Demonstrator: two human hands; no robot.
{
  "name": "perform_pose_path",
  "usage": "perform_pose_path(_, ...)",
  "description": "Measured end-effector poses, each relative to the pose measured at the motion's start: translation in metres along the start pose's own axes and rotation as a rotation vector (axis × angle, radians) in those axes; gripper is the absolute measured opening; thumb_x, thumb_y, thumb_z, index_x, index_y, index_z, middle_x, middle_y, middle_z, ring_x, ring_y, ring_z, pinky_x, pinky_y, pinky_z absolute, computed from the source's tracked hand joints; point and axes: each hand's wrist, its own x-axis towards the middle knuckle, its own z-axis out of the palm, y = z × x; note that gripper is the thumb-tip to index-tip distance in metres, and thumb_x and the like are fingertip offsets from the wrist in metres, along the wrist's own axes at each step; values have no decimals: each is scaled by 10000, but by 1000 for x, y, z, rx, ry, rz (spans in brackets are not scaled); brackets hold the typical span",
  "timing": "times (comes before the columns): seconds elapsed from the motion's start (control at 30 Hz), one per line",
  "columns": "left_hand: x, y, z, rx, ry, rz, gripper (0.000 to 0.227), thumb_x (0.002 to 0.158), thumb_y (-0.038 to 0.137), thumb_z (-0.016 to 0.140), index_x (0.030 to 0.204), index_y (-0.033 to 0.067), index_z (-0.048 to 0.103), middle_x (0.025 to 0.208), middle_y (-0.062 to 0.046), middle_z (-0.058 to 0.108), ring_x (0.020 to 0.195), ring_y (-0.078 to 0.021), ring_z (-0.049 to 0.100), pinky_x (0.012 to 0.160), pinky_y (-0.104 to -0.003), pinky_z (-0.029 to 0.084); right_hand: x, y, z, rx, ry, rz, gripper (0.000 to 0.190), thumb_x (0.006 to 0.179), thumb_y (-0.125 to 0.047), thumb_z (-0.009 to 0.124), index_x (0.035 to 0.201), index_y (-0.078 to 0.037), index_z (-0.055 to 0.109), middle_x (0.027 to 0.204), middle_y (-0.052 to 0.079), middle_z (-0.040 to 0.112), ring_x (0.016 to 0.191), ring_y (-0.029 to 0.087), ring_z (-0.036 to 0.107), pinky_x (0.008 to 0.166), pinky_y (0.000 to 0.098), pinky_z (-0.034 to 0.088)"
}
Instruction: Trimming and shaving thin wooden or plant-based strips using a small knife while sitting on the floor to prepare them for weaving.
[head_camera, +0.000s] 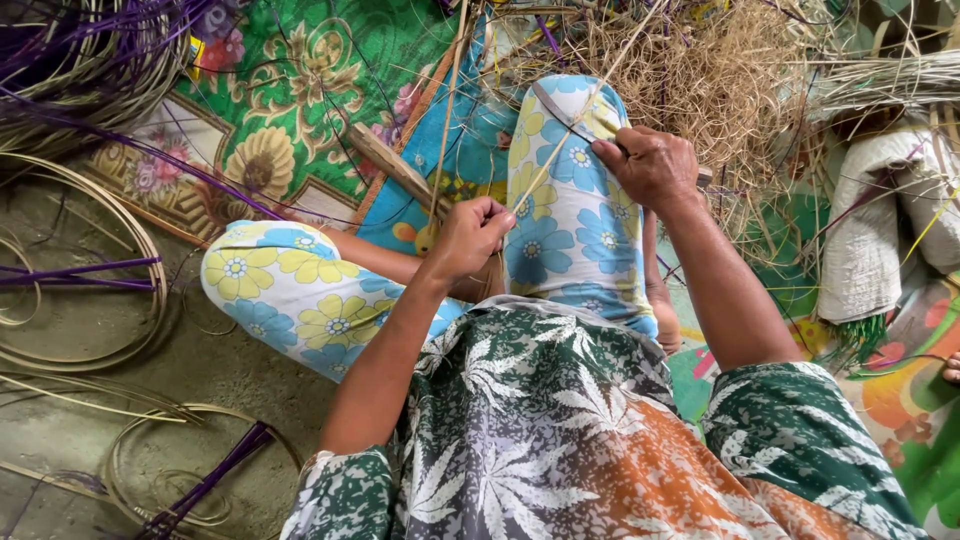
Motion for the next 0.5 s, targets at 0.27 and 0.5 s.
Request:
perform_pose_path(0.27,-58,14,-25,-11,-8,-49,131,948,132,668,910,21,728,529,-57,612,516,-91,538,507,-216,419,1,0,-1,0,-22,36,608,1099,-723,516,865,-177,645,846,86,673,806,414,699,737,521,581)
perform_pose_path(0.5,-103,21,-44,-16,-5,-98,144,964,121,680,928,-8,736,535,-75,614,516,-111,539,523,-239,449,1,0,-1,-11,-46,58,579,1089,-722,521,888,-195,649,873,73,679,839,415,698,763,523,583)
